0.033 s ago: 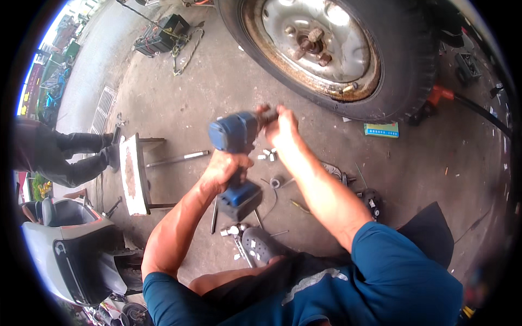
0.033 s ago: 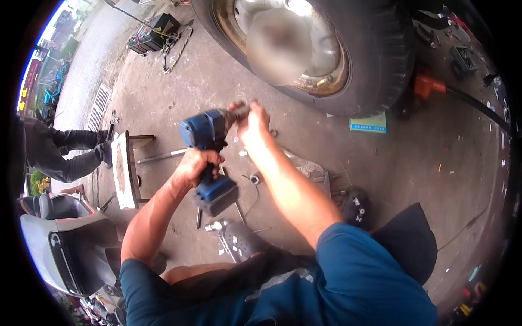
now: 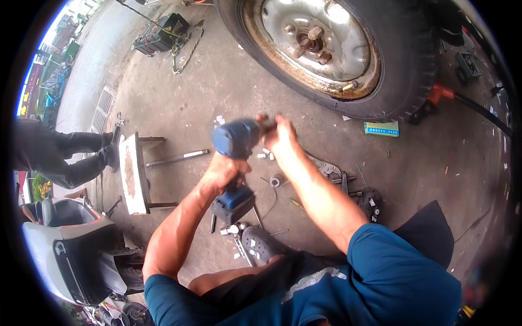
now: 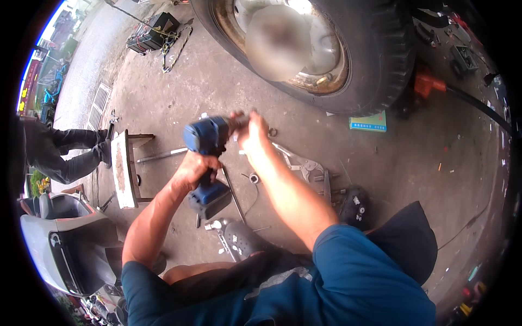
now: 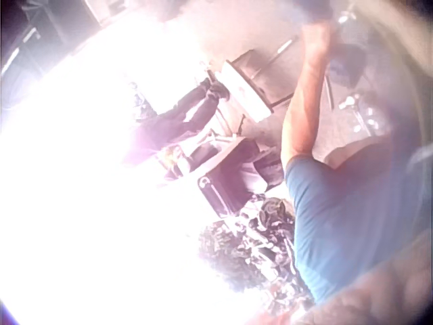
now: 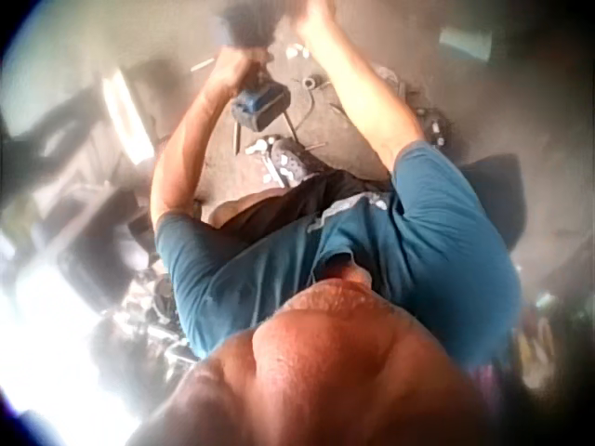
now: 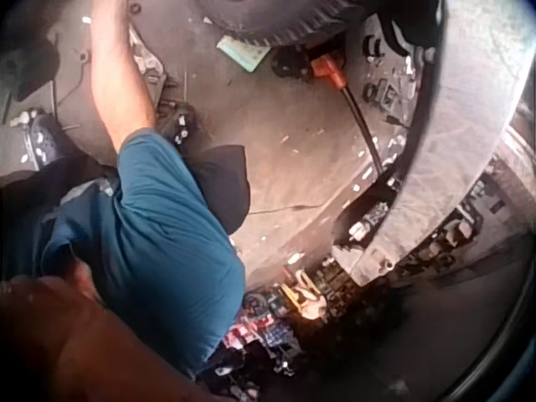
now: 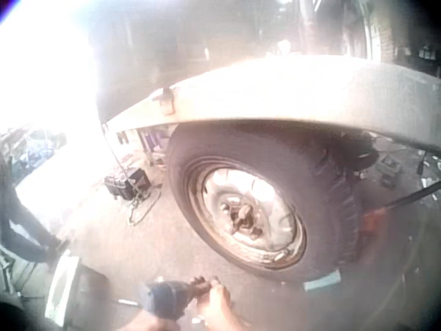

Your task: The person removes nuts from a vehicle wheel using a power impact wrench, handles a metal component from a tray of parts, and then uses the wrench to re-tighten the nuts onto the wheel hub.

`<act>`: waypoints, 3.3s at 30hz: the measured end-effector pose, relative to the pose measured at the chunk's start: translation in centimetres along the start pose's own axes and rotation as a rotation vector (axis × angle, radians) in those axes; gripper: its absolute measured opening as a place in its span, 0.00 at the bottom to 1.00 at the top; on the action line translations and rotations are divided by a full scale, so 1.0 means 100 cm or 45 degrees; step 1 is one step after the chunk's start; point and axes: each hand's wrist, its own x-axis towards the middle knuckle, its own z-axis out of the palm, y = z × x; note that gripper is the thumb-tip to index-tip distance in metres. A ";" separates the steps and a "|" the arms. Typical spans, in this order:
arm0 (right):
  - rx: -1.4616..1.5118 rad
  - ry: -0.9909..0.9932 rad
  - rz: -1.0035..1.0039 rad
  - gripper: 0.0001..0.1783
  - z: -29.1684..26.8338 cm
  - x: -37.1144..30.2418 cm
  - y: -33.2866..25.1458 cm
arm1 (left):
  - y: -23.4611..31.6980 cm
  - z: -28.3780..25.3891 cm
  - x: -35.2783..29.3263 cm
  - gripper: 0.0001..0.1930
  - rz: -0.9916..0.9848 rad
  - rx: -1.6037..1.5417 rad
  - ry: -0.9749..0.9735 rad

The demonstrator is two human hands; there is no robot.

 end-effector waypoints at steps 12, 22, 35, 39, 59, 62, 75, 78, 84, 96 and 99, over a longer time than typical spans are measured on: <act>-0.154 0.157 0.254 0.28 -0.159 0.028 0.014 | -0.051 0.006 -0.017 0.10 -0.226 0.476 -0.189; -0.216 -0.603 -0.213 0.15 -0.006 -0.067 -0.052 | -0.016 0.044 -0.015 0.04 0.297 0.283 -0.073; -0.837 -0.592 -0.361 0.19 0.051 -0.059 -0.124 | -0.012 0.131 0.046 0.15 0.390 -0.862 -0.252; -0.945 -0.593 -0.423 0.18 0.053 -0.063 -0.125 | -0.014 0.140 0.044 0.13 0.453 -0.831 -0.210; -0.837 -0.618 -0.311 0.22 0.067 -0.048 -0.144 | 0.006 0.139 0.066 0.06 0.459 -0.800 -0.189; -0.748 -0.616 -0.313 0.23 0.066 -0.044 -0.142 | 0.000 0.130 0.073 0.07 0.448 -0.629 -0.124; -0.784 -0.633 -0.294 0.23 0.066 -0.045 -0.143 | 0.004 0.137 0.066 0.09 0.424 -0.858 -0.222; -0.781 -0.694 -0.276 0.22 0.065 -0.045 -0.142 | 0.005 0.137 0.061 0.09 0.418 -0.894 -0.208; -0.696 -0.745 -0.331 0.20 0.058 -0.037 -0.134 | -0.002 0.110 0.051 0.16 0.387 -0.786 -0.228; -0.190 0.173 -0.030 0.16 -0.106 -0.008 -0.082 | -0.061 0.111 -0.014 0.15 -0.030 -0.095 -0.065; -0.237 0.222 -0.036 0.22 -0.137 -0.004 -0.075 | -0.071 0.109 -0.017 0.16 -0.060 -0.063 -0.133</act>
